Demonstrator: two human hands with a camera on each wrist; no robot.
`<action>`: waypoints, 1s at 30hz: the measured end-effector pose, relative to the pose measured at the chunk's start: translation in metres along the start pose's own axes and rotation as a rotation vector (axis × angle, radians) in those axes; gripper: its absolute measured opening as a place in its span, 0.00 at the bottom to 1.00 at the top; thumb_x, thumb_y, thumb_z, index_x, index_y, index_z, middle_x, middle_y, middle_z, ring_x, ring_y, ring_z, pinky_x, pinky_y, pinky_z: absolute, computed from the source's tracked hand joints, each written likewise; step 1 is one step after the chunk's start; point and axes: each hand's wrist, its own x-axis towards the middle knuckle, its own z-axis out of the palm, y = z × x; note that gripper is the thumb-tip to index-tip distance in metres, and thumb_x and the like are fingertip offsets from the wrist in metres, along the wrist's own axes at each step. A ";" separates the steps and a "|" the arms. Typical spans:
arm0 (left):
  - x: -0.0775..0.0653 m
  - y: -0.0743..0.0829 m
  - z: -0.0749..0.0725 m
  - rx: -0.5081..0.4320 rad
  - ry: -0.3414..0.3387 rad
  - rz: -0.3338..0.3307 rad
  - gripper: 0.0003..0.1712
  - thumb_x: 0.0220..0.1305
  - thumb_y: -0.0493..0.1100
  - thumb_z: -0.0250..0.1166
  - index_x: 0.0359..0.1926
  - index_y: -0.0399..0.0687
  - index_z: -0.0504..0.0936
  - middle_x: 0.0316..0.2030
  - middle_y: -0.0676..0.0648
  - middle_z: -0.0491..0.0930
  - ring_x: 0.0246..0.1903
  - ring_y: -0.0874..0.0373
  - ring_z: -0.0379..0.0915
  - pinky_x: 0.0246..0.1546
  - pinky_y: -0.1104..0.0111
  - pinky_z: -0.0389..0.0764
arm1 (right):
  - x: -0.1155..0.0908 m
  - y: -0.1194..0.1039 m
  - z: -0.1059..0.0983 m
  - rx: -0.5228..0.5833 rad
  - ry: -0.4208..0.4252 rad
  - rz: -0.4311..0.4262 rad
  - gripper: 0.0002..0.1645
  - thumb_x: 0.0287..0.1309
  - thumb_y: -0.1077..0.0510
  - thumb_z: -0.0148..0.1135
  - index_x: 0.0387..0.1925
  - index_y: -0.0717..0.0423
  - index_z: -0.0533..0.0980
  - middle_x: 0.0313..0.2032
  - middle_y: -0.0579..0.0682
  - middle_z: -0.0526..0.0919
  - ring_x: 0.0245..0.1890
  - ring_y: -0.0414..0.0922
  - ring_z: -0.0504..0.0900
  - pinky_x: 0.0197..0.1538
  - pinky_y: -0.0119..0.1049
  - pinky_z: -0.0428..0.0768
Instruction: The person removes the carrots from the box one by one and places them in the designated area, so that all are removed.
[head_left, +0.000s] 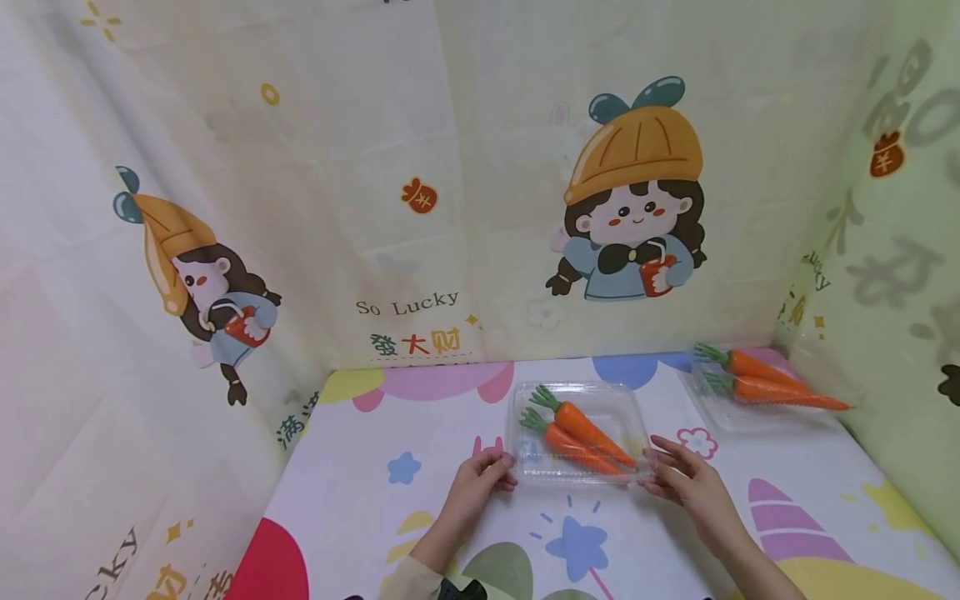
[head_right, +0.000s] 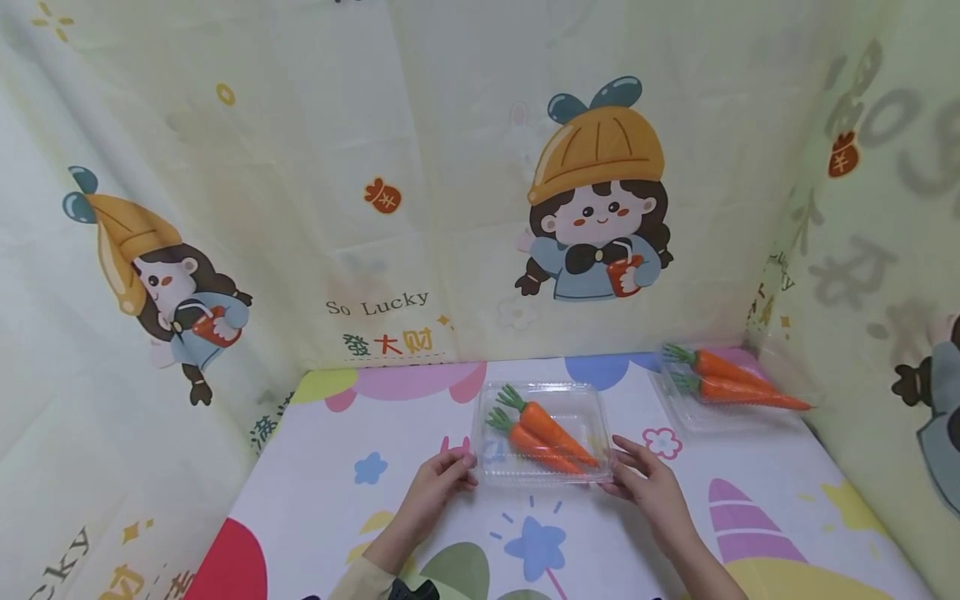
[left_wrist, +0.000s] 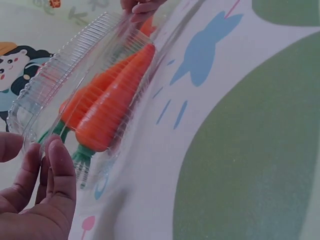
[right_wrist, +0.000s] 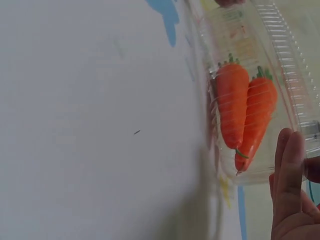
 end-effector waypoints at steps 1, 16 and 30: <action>0.000 0.000 0.000 -0.011 -0.004 -0.002 0.18 0.74 0.42 0.63 0.50 0.27 0.79 0.34 0.50 0.81 0.31 0.62 0.81 0.39 0.72 0.86 | 0.000 0.000 0.000 0.012 0.003 0.013 0.37 0.74 0.61 0.58 0.76 0.69 0.57 0.54 0.47 0.85 0.41 0.37 0.88 0.47 0.34 0.87; 0.000 -0.003 0.001 -0.011 -0.008 -0.002 0.18 0.74 0.41 0.64 0.51 0.26 0.80 0.34 0.50 0.81 0.31 0.62 0.82 0.41 0.71 0.86 | -0.004 0.000 -0.001 0.054 0.013 0.141 0.21 0.75 0.62 0.56 0.59 0.77 0.68 0.42 0.48 0.84 0.40 0.37 0.88 0.50 0.32 0.86; -0.002 -0.003 0.002 -0.008 -0.038 0.019 0.20 0.74 0.40 0.63 0.52 0.22 0.79 0.42 0.38 0.85 0.32 0.63 0.84 0.42 0.68 0.88 | 0.001 -0.009 -0.005 -0.096 -0.056 0.108 0.32 0.77 0.63 0.50 0.73 0.75 0.55 0.40 0.50 0.81 0.36 0.39 0.87 0.42 0.32 0.87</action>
